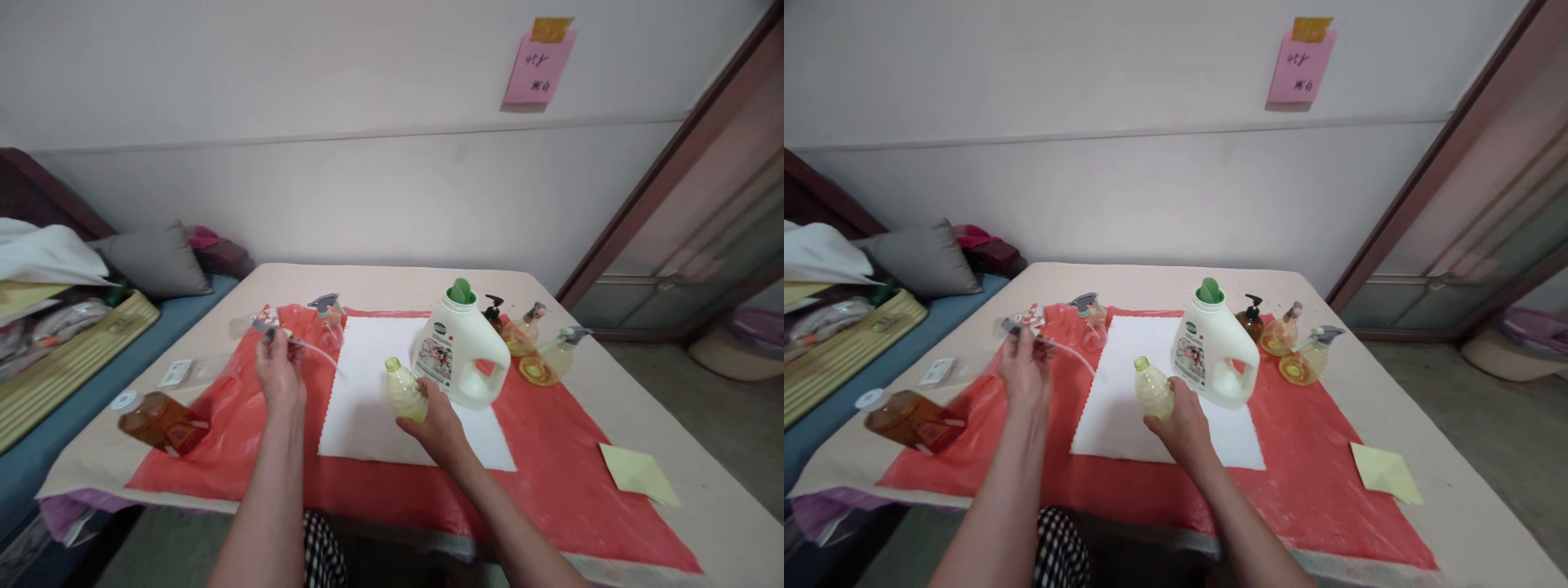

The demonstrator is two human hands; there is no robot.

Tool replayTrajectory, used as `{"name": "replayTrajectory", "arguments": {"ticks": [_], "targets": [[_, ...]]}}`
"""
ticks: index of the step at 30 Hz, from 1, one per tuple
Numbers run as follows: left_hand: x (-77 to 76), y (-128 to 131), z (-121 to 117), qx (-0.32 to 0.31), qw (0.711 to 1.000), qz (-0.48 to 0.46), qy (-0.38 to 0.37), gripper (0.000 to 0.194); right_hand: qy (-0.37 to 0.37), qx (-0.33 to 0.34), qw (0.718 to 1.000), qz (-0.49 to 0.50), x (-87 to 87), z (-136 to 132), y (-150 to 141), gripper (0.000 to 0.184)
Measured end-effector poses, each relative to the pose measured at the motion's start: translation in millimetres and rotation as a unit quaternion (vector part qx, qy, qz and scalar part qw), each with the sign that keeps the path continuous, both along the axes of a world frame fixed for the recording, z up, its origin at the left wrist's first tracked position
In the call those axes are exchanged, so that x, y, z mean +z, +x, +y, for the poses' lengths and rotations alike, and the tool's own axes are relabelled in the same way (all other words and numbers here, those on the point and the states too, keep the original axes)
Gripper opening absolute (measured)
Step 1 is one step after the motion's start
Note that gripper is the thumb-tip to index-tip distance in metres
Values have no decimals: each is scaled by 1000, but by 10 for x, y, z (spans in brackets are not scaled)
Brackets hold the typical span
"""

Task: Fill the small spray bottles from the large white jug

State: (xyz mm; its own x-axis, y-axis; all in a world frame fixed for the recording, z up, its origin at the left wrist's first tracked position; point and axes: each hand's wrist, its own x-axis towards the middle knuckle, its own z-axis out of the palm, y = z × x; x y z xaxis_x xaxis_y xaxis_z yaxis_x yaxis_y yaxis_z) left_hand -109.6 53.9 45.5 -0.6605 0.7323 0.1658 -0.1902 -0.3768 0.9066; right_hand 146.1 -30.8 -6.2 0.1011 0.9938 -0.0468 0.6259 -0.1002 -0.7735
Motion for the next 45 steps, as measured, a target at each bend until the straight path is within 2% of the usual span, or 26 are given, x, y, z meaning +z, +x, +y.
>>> {"name": "replayTrajectory", "arguments": {"ticks": [2, 4, 6, 9, 12, 14, 18, 22, 27, 29, 32, 34, 37, 40, 42, 45], "targets": [[-90, -17, 43, -28, 978, 181, -98, 29, -1, -4, 999, 33, -10, 14, -17, 67], [-226, 32, 77, -84, 935, 300, -171, 26, 3, -6, 998, 59, -20, 36, -35, 68], [-394, 126, 94, -126, 909, 339, -207, 25, 19, -3, 996, 84, -30, 65, -60, 68], [-635, 258, 96, -147, 879, 374, -256, 22, 57, 15, 992, 113, -54, 115, -119, 66], [-742, 311, 108, -157, 861, 389, -288, 24, 60, 35, 989, 131, -121, 163, -200, 67], [-706, 322, 131, -156, 858, 393, -292, 24, 50, 45, 988, 142, -204, 194, -253, 68], [-477, 404, 146, -158, 875, 389, -241, 13, 30, 30, 988, 147, -400, 254, -319, 72], [-278, 548, 34, -194, 890, 373, -178, 11, 55, -11, 985, 166, -459, 252, -289, 86], [-136, 592, -111, -201, 905, 347, -139, 15, 126, -162, 960, 189, -347, 162, -41, 50], [-83, 576, -130, -191, 914, 331, -136, 18, 150, -228, 941, 200, -290, 161, 97, 51], [-12, 570, -137, -172, 927, 303, -137, 19, 171, -295, 914, 220, -201, 250, 265, 65], [27, 592, -146, -161, 934, 287, -138, 18, 188, -295, 907, 233, -140, 362, 336, 72], [89, 684, -206, -146, 943, 271, -131, 17, 201, -257, 911, 254, -63, 557, 397, 78], [162, 871, -355, -143, 957, 235, -86, 13, 197, -255, 907, 272, -6, 684, 427, 79], [195, 1054, -489, -175, 963, 201, -42, 8, 199, -267, 901, 278, 46, 679, 430, 75], [178, 1382, -679, -296, 943, 154, -15, 4, 203, -277, 900, 269, 173, 535, 431, 72]]}}
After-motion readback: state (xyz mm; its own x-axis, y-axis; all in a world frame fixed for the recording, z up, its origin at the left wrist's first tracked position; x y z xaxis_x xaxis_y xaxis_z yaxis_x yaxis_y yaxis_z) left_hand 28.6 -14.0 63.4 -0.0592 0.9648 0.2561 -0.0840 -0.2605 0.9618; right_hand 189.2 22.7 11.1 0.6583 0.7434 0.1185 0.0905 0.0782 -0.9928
